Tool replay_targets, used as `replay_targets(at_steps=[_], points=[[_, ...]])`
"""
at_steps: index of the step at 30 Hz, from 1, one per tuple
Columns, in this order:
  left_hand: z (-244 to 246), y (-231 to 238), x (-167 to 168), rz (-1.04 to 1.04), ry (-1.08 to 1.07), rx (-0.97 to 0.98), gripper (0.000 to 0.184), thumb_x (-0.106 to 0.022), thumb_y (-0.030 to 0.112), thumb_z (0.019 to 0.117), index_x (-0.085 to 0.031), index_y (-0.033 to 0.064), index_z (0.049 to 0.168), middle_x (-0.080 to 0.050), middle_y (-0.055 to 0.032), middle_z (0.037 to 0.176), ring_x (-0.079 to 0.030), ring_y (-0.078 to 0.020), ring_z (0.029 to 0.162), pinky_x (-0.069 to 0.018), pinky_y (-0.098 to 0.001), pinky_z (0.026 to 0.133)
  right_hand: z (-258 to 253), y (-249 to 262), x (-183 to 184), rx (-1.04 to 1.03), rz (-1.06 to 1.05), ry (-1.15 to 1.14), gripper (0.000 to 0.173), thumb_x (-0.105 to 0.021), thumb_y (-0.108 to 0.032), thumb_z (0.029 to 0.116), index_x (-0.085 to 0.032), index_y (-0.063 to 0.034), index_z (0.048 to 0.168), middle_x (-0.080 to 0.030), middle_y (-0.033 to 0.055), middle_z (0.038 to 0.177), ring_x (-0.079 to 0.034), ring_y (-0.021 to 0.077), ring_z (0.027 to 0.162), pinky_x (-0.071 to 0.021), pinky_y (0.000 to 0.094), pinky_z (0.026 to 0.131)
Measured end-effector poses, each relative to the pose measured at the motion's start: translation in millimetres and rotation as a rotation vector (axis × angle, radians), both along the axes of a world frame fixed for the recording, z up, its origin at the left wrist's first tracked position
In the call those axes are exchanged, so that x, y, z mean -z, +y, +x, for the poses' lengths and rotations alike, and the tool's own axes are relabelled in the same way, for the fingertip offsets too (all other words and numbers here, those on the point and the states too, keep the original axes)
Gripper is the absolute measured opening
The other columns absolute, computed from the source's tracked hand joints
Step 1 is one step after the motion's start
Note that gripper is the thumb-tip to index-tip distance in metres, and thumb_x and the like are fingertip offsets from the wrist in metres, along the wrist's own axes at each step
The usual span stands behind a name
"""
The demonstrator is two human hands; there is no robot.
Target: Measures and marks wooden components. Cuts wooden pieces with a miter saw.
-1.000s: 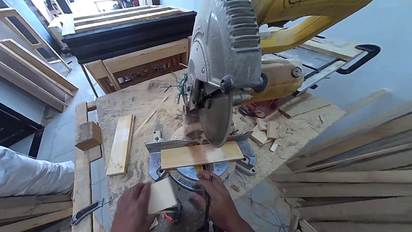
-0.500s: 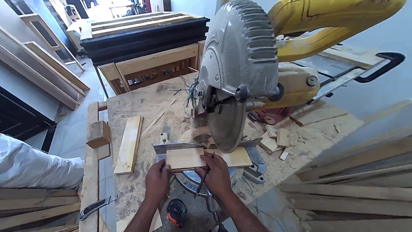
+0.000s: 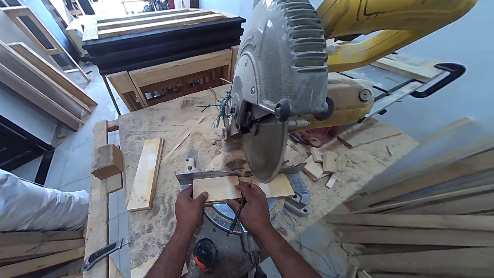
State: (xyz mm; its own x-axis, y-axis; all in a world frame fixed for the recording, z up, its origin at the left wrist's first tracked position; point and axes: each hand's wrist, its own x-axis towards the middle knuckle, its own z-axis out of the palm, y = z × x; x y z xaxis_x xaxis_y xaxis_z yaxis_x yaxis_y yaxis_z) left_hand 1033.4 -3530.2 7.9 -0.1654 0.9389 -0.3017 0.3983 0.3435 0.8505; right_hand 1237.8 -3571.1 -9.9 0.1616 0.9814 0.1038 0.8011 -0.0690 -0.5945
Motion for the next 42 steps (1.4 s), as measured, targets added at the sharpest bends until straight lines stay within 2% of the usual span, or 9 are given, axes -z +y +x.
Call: replay_targets(at_steps=[9,13,22,26,29,32,36,39,42], points=[[3,3,-8,0.009,0.087,-0.010,0.038,-0.080,0.022,0.0869,-0.072,0.0065,0.120,-0.072,-0.0113,0.114,-0.070,-0.0217,0.103,-0.0569,-0.0453,0.095,15,-18,7,0.217,0.280,0.238,0.039,-0.072,-0.034,0.0912,-0.074,-0.0061,0.118,-0.068,0.0128,0.131,-0.061,0.0305,0.127,-0.0504,0.0476,0.108],[5,4,-8,0.015,0.098,-0.003,0.036,-0.079,0.023,0.0872,-0.073,0.0070,0.119,-0.072,-0.0107,0.114,-0.070,-0.0213,0.103,-0.0564,-0.0449,0.095,53,-30,-5,0.549,0.099,0.110,0.057,-0.071,-0.034,0.0925,-0.062,0.0007,0.137,-0.047,0.0276,0.152,-0.043,0.0421,0.143,-0.0384,0.0543,0.117],[2,1,-10,0.008,0.104,-0.017,0.030,-0.078,0.021,0.0878,-0.074,0.0083,0.115,-0.074,-0.0100,0.109,-0.071,-0.0219,0.101,-0.0571,-0.0472,0.094,105,-41,-22,0.315,-0.154,0.093,0.050,-0.060,-0.037,0.1006,-0.060,-0.0090,0.142,-0.059,0.0172,0.143,-0.052,0.0334,0.138,-0.0402,0.0516,0.116],[0,1,-12,0.009,0.106,-0.013,0.029,-0.078,0.021,0.0880,-0.075,0.0080,0.113,-0.075,-0.0100,0.106,-0.072,-0.0225,0.099,-0.0570,-0.0482,0.093,114,-62,-141,0.333,0.463,0.072,0.047,-0.059,-0.034,0.1031,-0.060,-0.0035,0.139,-0.068,0.0169,0.127,-0.070,0.0250,0.101,-0.0588,0.0490,0.086],[1,-2,-7,0.020,0.099,-0.015,0.027,-0.078,0.020,0.0896,-0.075,0.0068,0.113,-0.075,-0.0117,0.104,-0.072,-0.0254,0.098,-0.0568,-0.0513,0.092,122,-46,-275,0.160,0.885,-0.242,0.061,-0.060,-0.043,0.1007,-0.053,0.0017,0.143,-0.061,0.0220,0.138,-0.062,0.0214,0.122,-0.0515,0.0395,0.103],[0,-3,-9,0.024,0.126,0.003,0.025,-0.077,0.023,0.0907,-0.076,0.0088,0.111,-0.075,-0.0106,0.103,-0.072,-0.0251,0.097,-0.0568,-0.0521,0.091,124,13,-359,0.070,0.617,-0.482,0.073,-0.069,-0.055,0.0878,-0.055,-0.0118,0.144,-0.062,0.0185,0.135,-0.060,0.0326,0.124,-0.0484,0.0568,0.102],[-1,-3,-12,0.030,0.128,0.015,0.022,-0.076,0.025,0.0908,-0.076,0.0094,0.107,-0.076,-0.0101,0.099,-0.073,-0.0258,0.095,-0.0565,-0.0540,0.090,114,30,-387,0.008,0.353,-0.706,0.054,-0.077,-0.052,0.0836,-0.064,-0.0082,0.113,-0.068,0.0197,0.098,-0.067,0.0430,0.094,-0.0496,0.0668,0.075],[-2,-2,-6,0.023,0.116,0.011,0.024,-0.078,0.025,0.0898,-0.076,0.0094,0.108,-0.075,-0.0123,0.103,-0.071,-0.0284,0.099,-0.0553,-0.0560,0.091,111,-11,-373,-0.209,0.217,-0.797,0.045,-0.080,-0.056,0.0793,-0.065,-0.0149,0.091,-0.061,0.0055,0.074,-0.063,0.0269,0.067,-0.0487,0.0524,0.055],[-2,-3,-1,0.030,0.111,-0.004,0.026,-0.079,0.026,0.0890,-0.076,0.0084,0.108,-0.074,-0.0146,0.103,-0.071,-0.0315,0.098,-0.0554,-0.0585,0.089,101,-53,-331,-0.305,-0.064,-0.763,0.052,-0.080,-0.071,0.0706,-0.067,-0.0311,0.102,-0.062,-0.0118,0.072,-0.062,0.0076,0.061,-0.0544,0.0379,0.052]])
